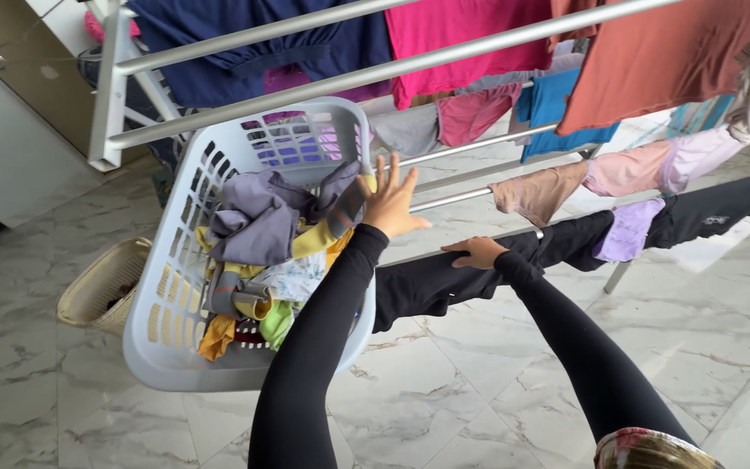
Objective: Gathering and hanging various items of clothing onto a multi-tier laundry drying rack.
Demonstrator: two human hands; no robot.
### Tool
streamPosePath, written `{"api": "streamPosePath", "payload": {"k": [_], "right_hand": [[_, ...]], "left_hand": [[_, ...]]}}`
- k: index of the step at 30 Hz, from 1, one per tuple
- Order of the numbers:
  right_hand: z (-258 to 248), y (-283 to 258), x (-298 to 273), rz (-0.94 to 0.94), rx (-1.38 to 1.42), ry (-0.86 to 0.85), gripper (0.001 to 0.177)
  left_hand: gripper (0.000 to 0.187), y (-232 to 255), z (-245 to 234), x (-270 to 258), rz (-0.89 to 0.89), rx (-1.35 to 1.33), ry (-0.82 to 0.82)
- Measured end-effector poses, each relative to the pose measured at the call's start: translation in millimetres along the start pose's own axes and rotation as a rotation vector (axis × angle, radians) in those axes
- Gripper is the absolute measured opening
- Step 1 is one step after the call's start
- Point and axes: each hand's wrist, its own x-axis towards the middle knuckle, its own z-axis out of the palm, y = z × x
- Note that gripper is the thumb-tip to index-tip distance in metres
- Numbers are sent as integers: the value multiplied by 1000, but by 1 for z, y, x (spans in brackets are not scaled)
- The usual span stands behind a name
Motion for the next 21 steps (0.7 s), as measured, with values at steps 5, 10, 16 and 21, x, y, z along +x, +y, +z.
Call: {"api": "streamPosePath", "payload": {"k": [5, 10, 16, 21], "right_hand": [[-2, -1, -8, 54, 20, -18, 57], [-6, 15, -5, -1, 116, 249, 25], [-78, 46, 11, -51, 365, 774, 21], [-171, -6, 3, -224, 900, 793, 22]], "left_hand": [[126, 26, 41, 18, 97, 61, -34], [129, 29, 57, 25, 92, 88, -114], [146, 14, 62, 34, 20, -5, -167], [159, 32, 38, 36, -13, -338, -115]]}}
